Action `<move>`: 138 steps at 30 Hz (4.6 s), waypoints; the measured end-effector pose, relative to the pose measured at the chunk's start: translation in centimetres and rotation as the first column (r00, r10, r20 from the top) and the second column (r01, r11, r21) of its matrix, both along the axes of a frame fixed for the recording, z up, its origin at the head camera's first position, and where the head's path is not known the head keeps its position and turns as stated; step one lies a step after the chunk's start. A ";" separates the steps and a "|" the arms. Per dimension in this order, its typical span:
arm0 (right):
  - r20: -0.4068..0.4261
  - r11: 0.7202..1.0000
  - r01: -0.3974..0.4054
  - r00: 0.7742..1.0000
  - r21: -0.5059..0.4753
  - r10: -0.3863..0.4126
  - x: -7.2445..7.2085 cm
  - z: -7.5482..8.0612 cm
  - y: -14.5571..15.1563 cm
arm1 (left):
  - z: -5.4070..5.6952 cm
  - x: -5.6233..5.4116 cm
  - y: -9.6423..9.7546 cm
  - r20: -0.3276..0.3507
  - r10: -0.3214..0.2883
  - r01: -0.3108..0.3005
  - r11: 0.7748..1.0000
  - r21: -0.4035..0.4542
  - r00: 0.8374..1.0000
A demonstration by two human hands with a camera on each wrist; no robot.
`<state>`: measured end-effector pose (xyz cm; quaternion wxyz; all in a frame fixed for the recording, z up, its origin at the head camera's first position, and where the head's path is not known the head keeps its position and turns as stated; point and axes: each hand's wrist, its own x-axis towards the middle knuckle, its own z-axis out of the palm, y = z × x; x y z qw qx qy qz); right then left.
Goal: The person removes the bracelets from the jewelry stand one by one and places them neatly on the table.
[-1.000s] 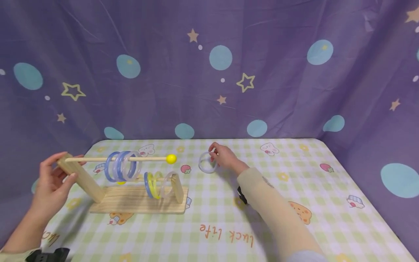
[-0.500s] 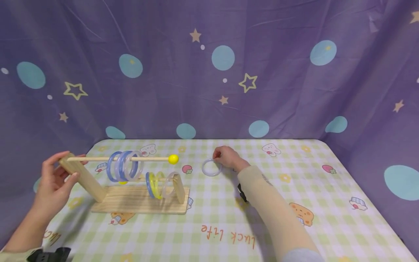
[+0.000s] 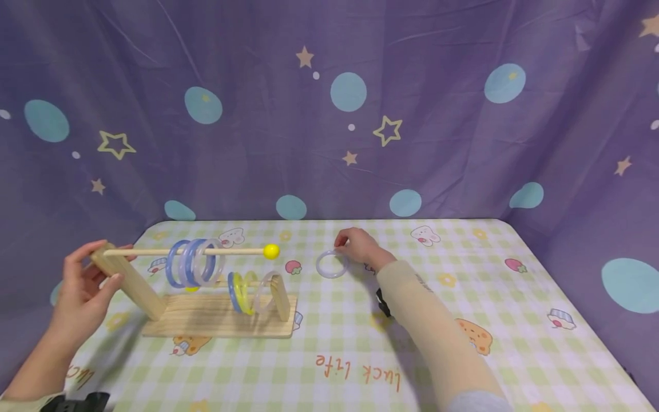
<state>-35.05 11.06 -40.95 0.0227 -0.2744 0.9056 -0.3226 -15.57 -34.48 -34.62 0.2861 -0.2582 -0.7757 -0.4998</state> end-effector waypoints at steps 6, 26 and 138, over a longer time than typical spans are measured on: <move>-0.035 0.999 -0.033 0.999 -0.041 0.031 0.8 1.5 0.4 | -0.1 0.0 -0.1 0.006 -0.020 0.019 0.999 0.032 1.000; 0.014 0.863 -0.059 0.997 -0.502 0.077 9.1 6.7 -0.9 | -0.3 0.1 -0.2 -0.004 0.000 0.000 1.000 0.017 1.000; -0.254 0.648 -0.307 0.951 -0.697 0.177 16.5 4.1 -10.9 | -0.3 -0.1 0.1 0.037 0.002 -0.004 0.998 0.064 0.999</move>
